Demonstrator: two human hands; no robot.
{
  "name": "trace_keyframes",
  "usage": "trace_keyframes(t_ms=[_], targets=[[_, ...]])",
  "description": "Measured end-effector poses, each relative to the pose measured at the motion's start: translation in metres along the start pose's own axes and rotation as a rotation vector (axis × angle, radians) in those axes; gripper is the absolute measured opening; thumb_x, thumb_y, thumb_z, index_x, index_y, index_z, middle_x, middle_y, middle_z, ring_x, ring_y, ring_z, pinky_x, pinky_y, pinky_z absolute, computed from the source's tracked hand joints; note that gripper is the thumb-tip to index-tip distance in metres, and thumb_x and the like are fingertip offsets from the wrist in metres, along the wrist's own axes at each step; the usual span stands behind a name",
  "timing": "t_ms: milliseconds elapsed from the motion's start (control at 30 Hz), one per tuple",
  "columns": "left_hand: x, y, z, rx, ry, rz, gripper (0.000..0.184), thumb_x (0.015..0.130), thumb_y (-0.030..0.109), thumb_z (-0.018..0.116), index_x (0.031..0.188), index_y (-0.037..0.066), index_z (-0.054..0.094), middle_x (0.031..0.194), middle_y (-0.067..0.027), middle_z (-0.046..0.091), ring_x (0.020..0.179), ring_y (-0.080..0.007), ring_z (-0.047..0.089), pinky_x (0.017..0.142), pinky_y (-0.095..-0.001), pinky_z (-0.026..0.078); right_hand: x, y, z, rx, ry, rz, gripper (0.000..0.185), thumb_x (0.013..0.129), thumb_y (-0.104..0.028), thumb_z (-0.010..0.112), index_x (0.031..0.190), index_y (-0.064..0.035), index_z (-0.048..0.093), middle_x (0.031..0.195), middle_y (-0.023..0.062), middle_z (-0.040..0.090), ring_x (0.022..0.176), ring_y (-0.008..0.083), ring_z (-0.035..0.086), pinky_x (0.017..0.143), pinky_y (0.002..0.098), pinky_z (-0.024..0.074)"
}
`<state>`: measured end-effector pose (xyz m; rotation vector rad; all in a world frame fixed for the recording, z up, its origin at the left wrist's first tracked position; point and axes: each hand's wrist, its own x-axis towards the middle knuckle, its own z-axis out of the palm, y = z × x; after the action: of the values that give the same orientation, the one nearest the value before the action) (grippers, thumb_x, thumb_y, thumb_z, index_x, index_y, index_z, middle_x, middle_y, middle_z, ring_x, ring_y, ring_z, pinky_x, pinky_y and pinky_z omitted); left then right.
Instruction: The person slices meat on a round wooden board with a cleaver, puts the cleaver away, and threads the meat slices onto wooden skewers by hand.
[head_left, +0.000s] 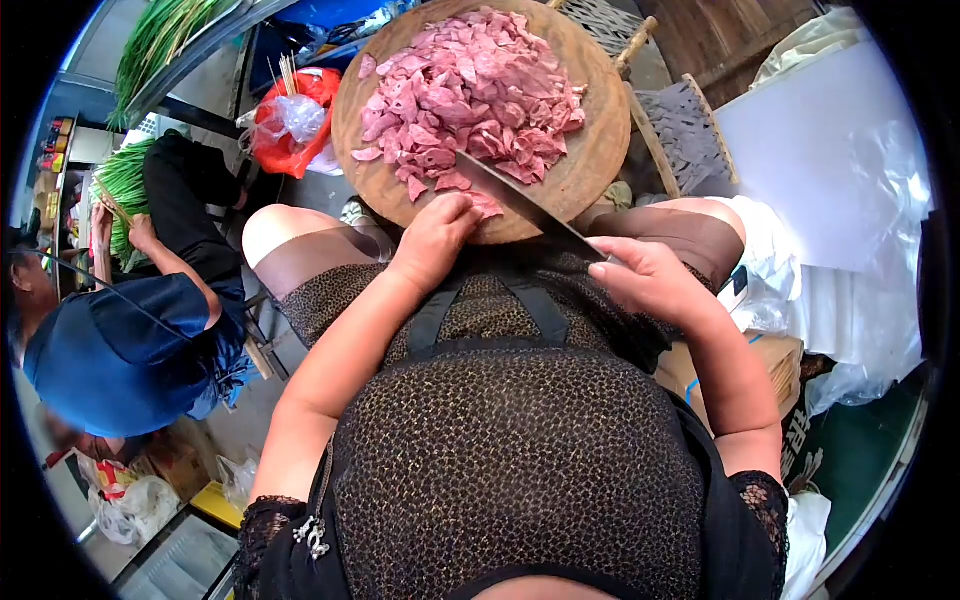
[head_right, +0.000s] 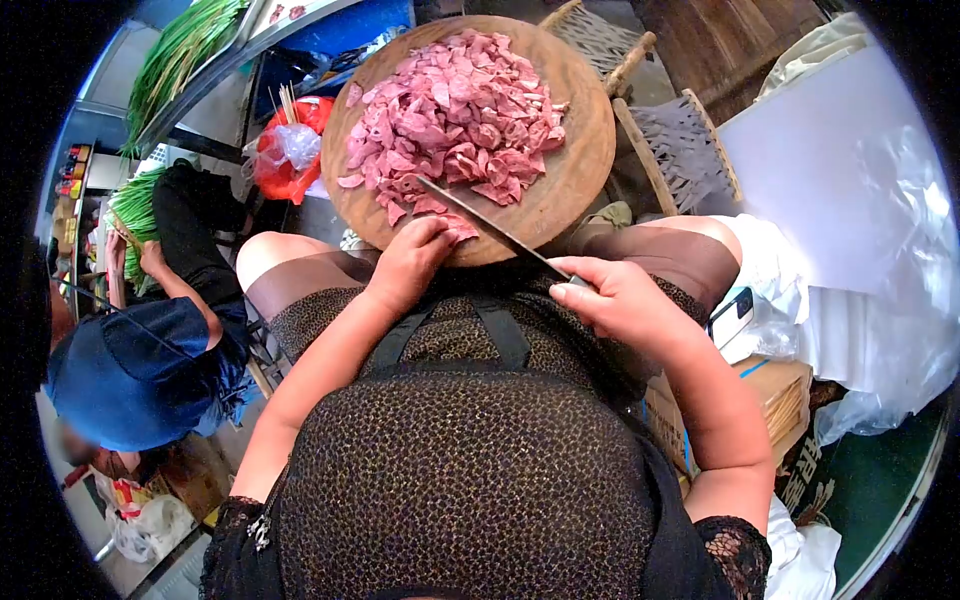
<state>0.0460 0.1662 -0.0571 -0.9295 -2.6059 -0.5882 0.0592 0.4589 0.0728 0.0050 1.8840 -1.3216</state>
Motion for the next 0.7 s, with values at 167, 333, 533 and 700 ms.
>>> trace_keyframes(t_ms=[167,333,533,700], targets=[[0.000,0.006,0.009,-0.091,-0.008,-0.070,0.014,0.076,0.009,0.060,0.088,0.004,0.061,0.091,-0.0089,0.056,0.080,-0.0265,0.056,0.068,-0.0367,0.048,-0.005,-0.003,0.001,-0.110,-0.005,0.016,0.038,0.087,-0.026,0.058,0.119,-0.0069,0.056,0.072,-0.0012,0.055,0.062,0.0071,0.050,0.057,0.0241,0.0440],[0.000,0.009,0.007,-0.120,-0.020,-0.084,0.017,0.077,0.010,0.060,0.093,0.004,0.061,0.089,-0.0091,0.056,0.079,-0.0276,0.057,0.067,-0.0372,0.049,-0.008,-0.004,0.001,-0.376,0.024,-0.085,0.041,0.085,-0.028,0.059,0.118,-0.0045,0.056,0.092,0.0122,0.066,0.081,0.0216,0.064,0.074,0.0317,0.0479],[0.004,0.007,0.008,-0.132,-0.042,-0.114,0.025,0.077,0.010,0.059,0.101,0.005,0.062,0.098,-0.0087,0.058,0.088,-0.0277,0.057,0.076,-0.0366,0.049,0.006,-0.004,0.006,-0.541,0.017,-0.150,0.043,0.087,-0.029,0.054,0.121,-0.0037,0.053,0.102,0.0190,0.063,0.092,0.0310,0.062,0.083,0.0356,0.0453],[0.003,0.005,0.007,-0.028,-0.008,-0.036,0.029,0.077,0.010,0.056,0.106,0.007,0.062,0.103,-0.0079,0.058,0.094,-0.0261,0.056,0.083,-0.0350,0.048,0.041,0.001,0.012,-0.616,0.035,-0.277,0.043,0.086,-0.037,0.053,0.116,-0.0060,0.056,0.101,0.0207,0.062,0.093,0.0364,0.059,0.081,0.0408,0.0468]])
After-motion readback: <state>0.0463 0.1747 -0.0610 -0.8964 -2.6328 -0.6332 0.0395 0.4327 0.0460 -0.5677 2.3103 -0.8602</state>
